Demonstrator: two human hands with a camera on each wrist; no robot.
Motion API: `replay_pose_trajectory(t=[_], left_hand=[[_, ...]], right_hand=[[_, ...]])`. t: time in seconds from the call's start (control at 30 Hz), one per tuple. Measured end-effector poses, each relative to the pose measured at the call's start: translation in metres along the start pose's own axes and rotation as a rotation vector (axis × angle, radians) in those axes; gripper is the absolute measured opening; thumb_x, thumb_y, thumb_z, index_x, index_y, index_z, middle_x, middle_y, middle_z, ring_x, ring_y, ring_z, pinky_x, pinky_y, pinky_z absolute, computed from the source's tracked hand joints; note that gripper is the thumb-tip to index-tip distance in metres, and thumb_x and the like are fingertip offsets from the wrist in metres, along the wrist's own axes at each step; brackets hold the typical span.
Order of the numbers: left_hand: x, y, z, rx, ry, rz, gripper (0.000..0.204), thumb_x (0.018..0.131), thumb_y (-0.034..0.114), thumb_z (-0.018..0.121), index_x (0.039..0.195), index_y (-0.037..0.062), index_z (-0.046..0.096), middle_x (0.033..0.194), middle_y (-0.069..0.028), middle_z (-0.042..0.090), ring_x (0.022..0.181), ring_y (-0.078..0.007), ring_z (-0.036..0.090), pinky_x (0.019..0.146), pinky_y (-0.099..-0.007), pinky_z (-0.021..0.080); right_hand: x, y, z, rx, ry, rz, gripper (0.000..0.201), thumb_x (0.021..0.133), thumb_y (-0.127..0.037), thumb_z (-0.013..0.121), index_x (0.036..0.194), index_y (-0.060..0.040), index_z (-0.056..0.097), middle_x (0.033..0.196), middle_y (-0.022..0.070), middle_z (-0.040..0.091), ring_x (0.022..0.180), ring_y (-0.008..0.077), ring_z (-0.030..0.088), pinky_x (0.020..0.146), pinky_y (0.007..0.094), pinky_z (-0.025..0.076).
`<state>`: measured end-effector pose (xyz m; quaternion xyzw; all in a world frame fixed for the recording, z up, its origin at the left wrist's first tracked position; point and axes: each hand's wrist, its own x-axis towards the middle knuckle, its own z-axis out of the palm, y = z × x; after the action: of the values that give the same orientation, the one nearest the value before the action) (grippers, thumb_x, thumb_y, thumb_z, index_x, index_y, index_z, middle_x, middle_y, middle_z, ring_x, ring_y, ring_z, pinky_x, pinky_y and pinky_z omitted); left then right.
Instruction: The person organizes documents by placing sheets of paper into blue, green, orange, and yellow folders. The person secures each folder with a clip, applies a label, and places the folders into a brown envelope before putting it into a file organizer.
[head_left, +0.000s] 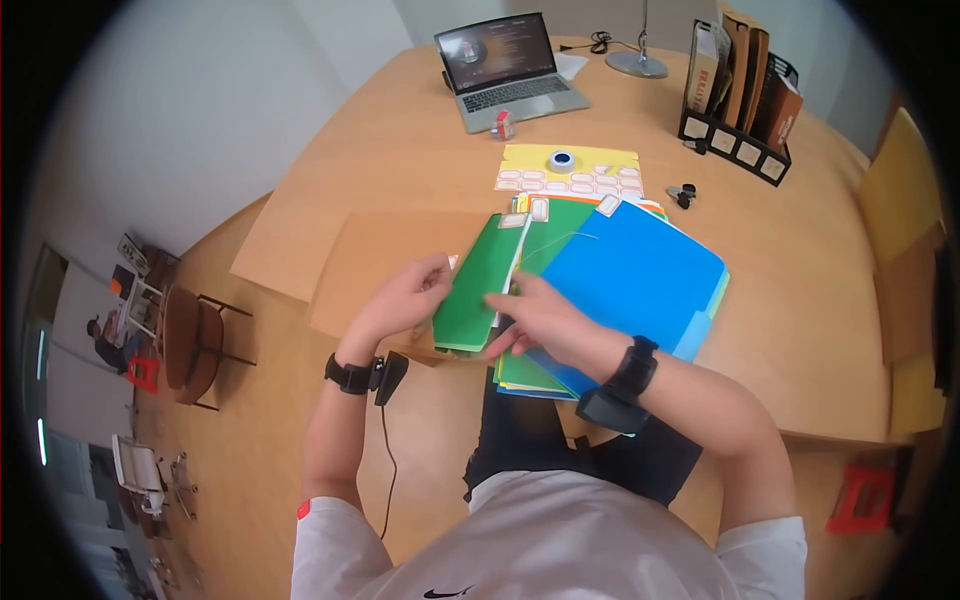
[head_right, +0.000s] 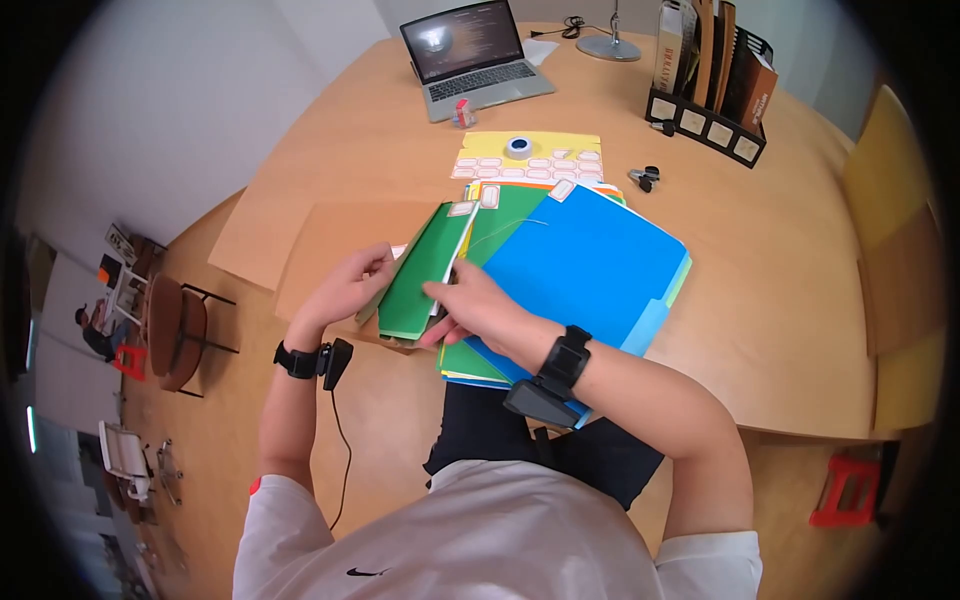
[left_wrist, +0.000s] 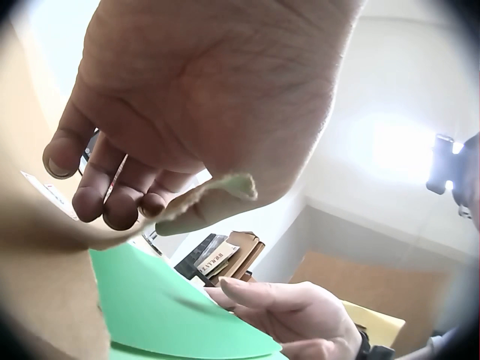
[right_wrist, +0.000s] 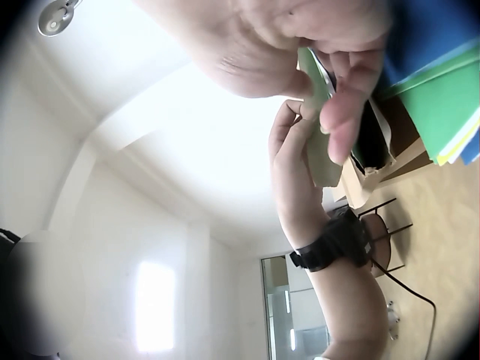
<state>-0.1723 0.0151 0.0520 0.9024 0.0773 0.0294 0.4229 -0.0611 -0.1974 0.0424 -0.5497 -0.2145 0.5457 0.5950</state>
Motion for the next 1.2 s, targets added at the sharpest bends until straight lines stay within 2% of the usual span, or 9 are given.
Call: replay_pose_trajectory(t=[0.1, 0.2, 0.47, 0.57, 0.77, 0.93, 1.03, 1.13, 1.2], left_hand=[[-0.004, -0.004, 0.001, 0.009, 0.039, -0.008, 0.016, 0.092, 0.011, 0.057, 0.083, 0.0027, 0.048, 0.071, -0.0019, 0.046, 0.067, -0.0123, 0.045, 0.062, -0.0302, 0.041], [-0.004, 0.004, 0.006, 0.079, 0.026, 0.03, 0.015, 0.092, 0.012, 0.057, 0.083, 0.0029, 0.048, 0.071, -0.002, 0.046, 0.067, -0.0118, 0.045, 0.061, -0.0301, 0.041], [-0.005, 0.002, 0.005, -0.05, 0.052, -0.024, 0.013, 0.091, 0.013, 0.059, 0.087, 0.0023, 0.052, 0.072, -0.0032, 0.051, 0.069, -0.0129, 0.048, 0.064, -0.0301, 0.043], [-0.006, 0.001, 0.003, -0.057, 0.037, -0.001, 0.013, 0.092, 0.013, 0.059, 0.088, 0.0021, 0.053, 0.073, -0.0031, 0.051, 0.07, -0.0127, 0.048, 0.064, -0.0296, 0.043], [-0.003, -0.001, 0.014, 0.088, 0.088, 0.003, 0.016, 0.091, 0.015, 0.06, 0.084, 0.002, 0.052, 0.071, -0.0068, 0.052, 0.065, -0.018, 0.049, 0.062, -0.0331, 0.043], [-0.006, 0.01, 0.025, 0.349, 0.132, -0.104, 0.01, 0.089, 0.013, 0.057, 0.089, 0.0035, 0.053, 0.071, -0.0163, 0.058, 0.066, -0.0344, 0.059, 0.062, -0.04, 0.046], [-0.009, 0.006, 0.048, 0.513, 0.276, 0.065, 0.013, 0.088, 0.01, 0.061, 0.096, 0.0059, 0.051, 0.062, -0.0127, 0.053, 0.058, -0.0316, 0.058, 0.057, -0.0416, 0.044], [-0.011, 0.013, 0.062, 0.619, 0.299, -0.041, 0.024, 0.087, 0.011, 0.064, 0.107, 0.0091, 0.05, 0.064, -0.0139, 0.056, 0.062, -0.0366, 0.061, 0.058, -0.0451, 0.045], [-0.016, 0.016, 0.068, 0.678, 0.311, -0.051, 0.03, 0.087, 0.011, 0.065, 0.112, 0.0097, 0.049, 0.065, -0.0137, 0.058, 0.064, -0.0373, 0.063, 0.058, -0.0454, 0.046]], right_hand=[[0.009, 0.008, -0.003, -0.015, 0.161, -0.097, 0.052, 0.101, -0.009, 0.051, 0.146, 0.0021, 0.028, 0.115, 0.0222, 0.066, 0.071, 0.0244, 0.076, 0.045, 0.0252, 0.053], [0.014, 0.003, 0.017, -0.002, 0.144, -0.08, 0.054, 0.1, -0.005, 0.049, 0.148, 0.0007, 0.025, 0.113, 0.022, 0.066, 0.07, 0.0244, 0.076, 0.044, 0.0263, 0.052], [0.02, 0.007, 0.029, -0.016, -0.038, 0.003, 0.054, 0.094, -0.003, 0.043, 0.146, -0.0008, 0.03, 0.119, 0.0223, 0.062, 0.076, 0.0264, 0.076, 0.049, 0.0264, 0.056], [0.02, 0.011, 0.032, -0.049, -0.034, 0.069, 0.05, 0.096, -0.011, 0.052, 0.143, 0.0007, 0.038, 0.112, 0.0142, 0.069, 0.069, 0.0196, 0.072, 0.055, 0.0245, 0.055], [0.019, 0.004, 0.014, -0.002, -0.16, 0.1, 0.052, 0.094, -0.006, 0.049, 0.144, 0.0019, 0.037, 0.101, 0.0164, 0.07, 0.066, 0.0194, 0.07, 0.056, 0.0286, 0.057], [-0.045, -0.024, -0.063, -0.447, 0.157, -0.332, 0.038, 0.096, -0.01, 0.053, 0.133, -0.0005, 0.058, 0.095, 0.0118, 0.071, 0.07, 0.0206, 0.071, 0.065, 0.0324, 0.058], [-0.079, -0.023, -0.146, -0.942, 0.72, -0.583, 0.034, 0.097, -0.022, 0.06, 0.122, 0.0001, 0.065, 0.102, 0.013, 0.072, 0.087, 0.0287, 0.071, 0.077, 0.0369, 0.057], [-0.104, -0.005, -0.221, -1.225, 0.991, -0.677, 0.041, 0.095, -0.033, 0.068, 0.121, -0.0008, 0.067, 0.107, 0.0176, 0.071, 0.101, 0.0315, 0.068, 0.086, 0.0393, 0.055], [-0.117, 0.001, -0.235, -1.117, 0.93, -0.451, 0.044, 0.094, -0.035, 0.07, 0.121, -0.001, 0.067, 0.107, 0.019, 0.07, 0.104, 0.0311, 0.068, 0.088, 0.0403, 0.054]])
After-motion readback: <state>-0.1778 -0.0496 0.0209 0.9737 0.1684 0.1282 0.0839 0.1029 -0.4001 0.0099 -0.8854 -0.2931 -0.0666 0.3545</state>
